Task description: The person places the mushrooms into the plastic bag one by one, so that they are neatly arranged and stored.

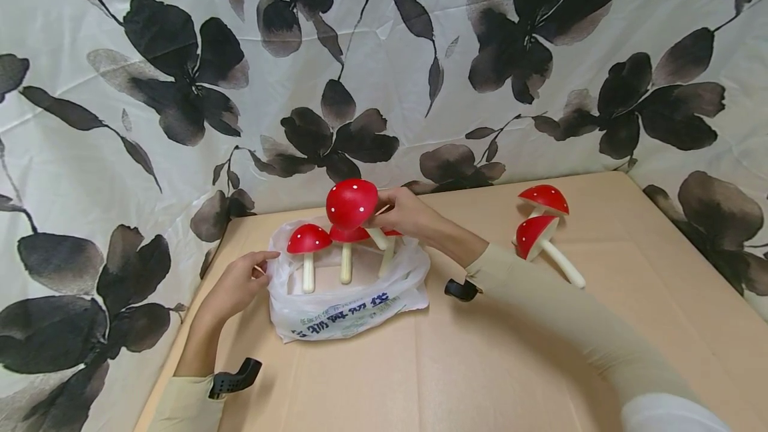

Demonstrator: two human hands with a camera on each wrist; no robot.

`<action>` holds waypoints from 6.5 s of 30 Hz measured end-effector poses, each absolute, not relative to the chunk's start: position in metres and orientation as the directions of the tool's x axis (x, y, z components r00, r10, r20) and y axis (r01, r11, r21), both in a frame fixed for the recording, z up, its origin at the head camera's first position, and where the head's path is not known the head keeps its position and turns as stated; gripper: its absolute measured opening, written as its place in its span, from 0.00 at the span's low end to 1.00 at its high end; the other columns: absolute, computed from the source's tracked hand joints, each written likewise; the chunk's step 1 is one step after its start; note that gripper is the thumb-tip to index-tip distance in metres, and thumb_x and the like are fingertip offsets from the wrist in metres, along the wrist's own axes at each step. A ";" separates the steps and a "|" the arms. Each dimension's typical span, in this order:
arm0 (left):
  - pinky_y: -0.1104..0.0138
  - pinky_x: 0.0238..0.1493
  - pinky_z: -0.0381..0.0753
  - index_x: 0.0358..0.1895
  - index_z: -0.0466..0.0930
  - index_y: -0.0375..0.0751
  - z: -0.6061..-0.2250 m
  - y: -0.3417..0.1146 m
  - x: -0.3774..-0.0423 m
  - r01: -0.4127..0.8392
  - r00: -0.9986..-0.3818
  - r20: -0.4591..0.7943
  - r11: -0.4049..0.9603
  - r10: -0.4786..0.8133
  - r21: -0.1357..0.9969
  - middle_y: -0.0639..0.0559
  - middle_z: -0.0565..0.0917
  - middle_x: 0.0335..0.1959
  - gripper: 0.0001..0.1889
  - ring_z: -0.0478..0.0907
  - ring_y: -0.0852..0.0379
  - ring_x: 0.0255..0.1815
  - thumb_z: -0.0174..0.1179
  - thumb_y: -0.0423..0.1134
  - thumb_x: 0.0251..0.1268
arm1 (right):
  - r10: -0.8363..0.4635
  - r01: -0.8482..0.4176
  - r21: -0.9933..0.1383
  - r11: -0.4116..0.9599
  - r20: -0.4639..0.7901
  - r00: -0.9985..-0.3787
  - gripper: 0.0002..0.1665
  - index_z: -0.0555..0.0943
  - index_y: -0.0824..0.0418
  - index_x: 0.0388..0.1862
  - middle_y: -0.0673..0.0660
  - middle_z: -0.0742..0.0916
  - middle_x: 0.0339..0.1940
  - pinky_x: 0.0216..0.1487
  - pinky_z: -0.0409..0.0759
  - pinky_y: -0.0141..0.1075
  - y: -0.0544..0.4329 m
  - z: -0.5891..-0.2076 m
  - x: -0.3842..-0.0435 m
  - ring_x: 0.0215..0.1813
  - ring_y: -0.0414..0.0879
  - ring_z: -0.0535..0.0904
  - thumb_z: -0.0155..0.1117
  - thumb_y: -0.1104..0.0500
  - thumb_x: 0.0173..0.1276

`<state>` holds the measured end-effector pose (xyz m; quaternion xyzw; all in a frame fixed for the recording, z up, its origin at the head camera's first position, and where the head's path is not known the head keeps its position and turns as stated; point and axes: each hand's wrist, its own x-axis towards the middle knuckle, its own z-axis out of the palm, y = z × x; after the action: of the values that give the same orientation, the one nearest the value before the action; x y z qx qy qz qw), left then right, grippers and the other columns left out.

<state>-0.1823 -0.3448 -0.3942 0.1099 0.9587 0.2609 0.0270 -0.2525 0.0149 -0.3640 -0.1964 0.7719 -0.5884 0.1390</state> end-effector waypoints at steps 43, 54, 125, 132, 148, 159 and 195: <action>0.70 0.36 0.80 0.59 0.77 0.25 -0.398 -0.350 -0.179 0.174 -0.979 0.000 0.836 0.204 0.520 0.38 0.81 0.41 0.20 0.78 0.48 0.40 0.60 0.23 0.63 | -0.433 0.066 -0.976 0.208 -0.153 -0.888 0.11 0.88 0.61 0.43 0.53 0.86 0.36 0.34 0.84 0.36 -0.120 -0.426 -0.224 0.37 0.46 0.79 0.74 0.67 0.61; 0.69 0.37 0.80 0.61 0.76 0.24 -0.399 -0.351 -0.179 0.172 -0.979 -0.004 0.842 0.203 0.511 0.42 0.80 0.38 0.22 0.78 0.49 0.39 0.60 0.24 0.62 | -0.433 0.096 -0.976 0.194 -0.173 -0.885 0.13 0.88 0.64 0.43 0.55 0.89 0.33 0.34 0.86 0.37 -0.128 -0.434 -0.218 0.30 0.49 0.86 0.77 0.67 0.58; 0.71 0.32 0.79 0.61 0.77 0.26 -0.398 -0.353 -0.176 0.184 -0.977 0.004 0.841 0.212 0.509 0.42 0.81 0.38 0.21 0.78 0.52 0.34 0.57 0.22 0.64 | -0.566 -0.355 -0.729 0.585 -0.054 -0.823 0.31 0.81 0.55 0.55 0.46 0.86 0.36 0.31 0.80 0.27 -0.119 -0.412 -0.222 0.35 0.39 0.81 0.75 0.42 0.58; 0.72 0.34 0.80 0.61 0.77 0.25 -0.398 -0.356 -0.174 0.178 -0.979 0.008 0.836 0.204 0.519 0.42 0.82 0.38 0.21 0.79 0.50 0.37 0.58 0.22 0.65 | -0.636 -0.390 -0.753 0.530 -0.048 -0.771 0.38 0.78 0.56 0.69 0.50 0.87 0.55 0.39 0.80 0.24 -0.115 -0.412 -0.226 0.50 0.40 0.80 0.75 0.45 0.61; 0.72 0.35 0.80 0.62 0.77 0.27 -0.397 -0.359 -0.175 0.175 -0.981 0.017 0.844 0.193 0.506 0.42 0.82 0.39 0.21 0.79 0.49 0.37 0.59 0.24 0.65 | -0.658 -0.382 -0.799 0.465 -0.023 -0.753 0.23 0.85 0.58 0.58 0.48 0.87 0.45 0.39 0.83 0.27 -0.071 -0.393 -0.230 0.47 0.41 0.80 0.73 0.54 0.65; 0.72 0.34 0.80 0.62 0.77 0.28 -0.398 -0.356 -0.176 0.174 -0.979 0.001 0.842 0.202 0.511 0.43 0.82 0.39 0.21 0.78 0.51 0.36 0.60 0.26 0.66 | -0.646 -0.444 -0.762 0.472 0.044 -0.762 0.13 0.87 0.59 0.49 0.49 0.86 0.42 0.45 0.82 0.28 -0.008 -0.384 -0.228 0.45 0.43 0.81 0.71 0.57 0.68; 0.72 0.34 0.81 0.63 0.77 0.29 -0.401 -0.356 -0.173 0.170 -0.980 0.000 0.826 0.201 0.538 0.42 0.83 0.40 0.21 0.80 0.51 0.36 0.61 0.26 0.67 | -0.380 -0.274 -0.740 0.615 0.027 -0.924 0.20 0.85 0.54 0.57 0.51 0.88 0.42 0.41 0.85 0.41 0.200 -0.358 -0.174 0.49 0.52 0.82 0.72 0.60 0.67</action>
<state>-0.1734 -0.3563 -0.4012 0.0970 0.9551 0.2786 0.0282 -0.1739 0.2001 -0.3583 -0.1826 0.8960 -0.3992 0.0665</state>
